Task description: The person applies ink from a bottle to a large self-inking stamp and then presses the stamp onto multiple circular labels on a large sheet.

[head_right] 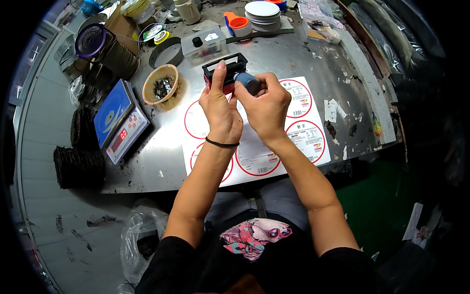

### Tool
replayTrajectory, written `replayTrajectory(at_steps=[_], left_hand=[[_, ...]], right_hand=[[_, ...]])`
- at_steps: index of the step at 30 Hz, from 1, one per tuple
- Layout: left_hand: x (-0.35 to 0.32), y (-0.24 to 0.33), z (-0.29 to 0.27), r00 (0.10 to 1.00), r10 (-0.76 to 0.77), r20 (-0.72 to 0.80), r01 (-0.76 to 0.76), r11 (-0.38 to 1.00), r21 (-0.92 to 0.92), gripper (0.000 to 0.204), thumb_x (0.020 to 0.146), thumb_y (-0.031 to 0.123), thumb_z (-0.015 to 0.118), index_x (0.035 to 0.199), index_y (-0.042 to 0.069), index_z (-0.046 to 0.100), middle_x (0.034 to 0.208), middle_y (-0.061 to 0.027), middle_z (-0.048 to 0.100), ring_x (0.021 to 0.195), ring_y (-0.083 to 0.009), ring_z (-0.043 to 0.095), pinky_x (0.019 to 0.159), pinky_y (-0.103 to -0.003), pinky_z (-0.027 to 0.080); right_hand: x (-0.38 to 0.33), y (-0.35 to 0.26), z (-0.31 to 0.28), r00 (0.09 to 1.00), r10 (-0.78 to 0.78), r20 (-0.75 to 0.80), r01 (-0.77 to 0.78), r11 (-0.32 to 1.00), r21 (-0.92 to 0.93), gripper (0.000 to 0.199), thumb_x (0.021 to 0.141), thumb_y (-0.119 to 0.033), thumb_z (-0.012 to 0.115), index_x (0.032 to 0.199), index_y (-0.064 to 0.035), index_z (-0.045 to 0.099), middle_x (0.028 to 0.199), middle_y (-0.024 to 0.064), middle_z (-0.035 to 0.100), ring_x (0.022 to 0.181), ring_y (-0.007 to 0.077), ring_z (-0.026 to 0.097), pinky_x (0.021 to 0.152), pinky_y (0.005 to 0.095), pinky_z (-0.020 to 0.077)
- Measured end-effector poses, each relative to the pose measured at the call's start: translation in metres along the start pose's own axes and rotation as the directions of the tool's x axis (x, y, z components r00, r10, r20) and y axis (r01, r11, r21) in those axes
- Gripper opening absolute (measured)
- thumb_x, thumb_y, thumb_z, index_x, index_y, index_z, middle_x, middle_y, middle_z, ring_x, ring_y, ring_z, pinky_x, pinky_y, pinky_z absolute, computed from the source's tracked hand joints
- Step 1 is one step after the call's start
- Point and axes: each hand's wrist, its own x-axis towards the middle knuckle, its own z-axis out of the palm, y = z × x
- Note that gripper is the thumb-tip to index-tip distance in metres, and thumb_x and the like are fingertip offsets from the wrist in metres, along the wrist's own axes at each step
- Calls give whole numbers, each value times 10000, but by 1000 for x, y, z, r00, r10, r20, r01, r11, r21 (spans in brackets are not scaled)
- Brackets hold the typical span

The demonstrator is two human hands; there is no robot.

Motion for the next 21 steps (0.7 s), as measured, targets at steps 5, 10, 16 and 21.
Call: replayTrajectory(at_steps=[5,10,16,21], left_hand=[[2,-1,-1,999,18,-27,-19,1000,-20,638,786,237,924,1134,-8,449,987,-95,627,830,-135,597,709,-287,504],[4,-2,-4,1000,-10,13,11,1000,-17,635,792,229,919,1153,-17,458,999,-97,633,815,-136,597,702,-285,497],[11,-15,4,1000,-20,-10,20,1000,-15,457,811,249,902,1025,56,547,934,-47,633,779,-111,581,677,-279,467],[33,-8,15,997,-48,65,41,994,106,482,888,540,750,1144,142,662,988,-2,709,891,-138,632,806,-334,447]], right_hand=[[2,-5,3,1000,-3,2,3,998,-59,283,778,-167,852,836,16,643,671,54,671,599,91,614,557,263,503],[4,-1,0,997,58,49,-55,997,-63,291,766,-176,853,819,16,642,648,58,655,574,92,588,539,270,482],[11,15,3,997,70,-12,-70,996,-49,293,756,-180,853,816,4,634,620,70,640,560,101,591,539,287,485],[19,50,-16,978,171,121,-202,917,344,394,820,-47,835,1059,-16,523,919,49,669,817,97,666,707,240,541]])
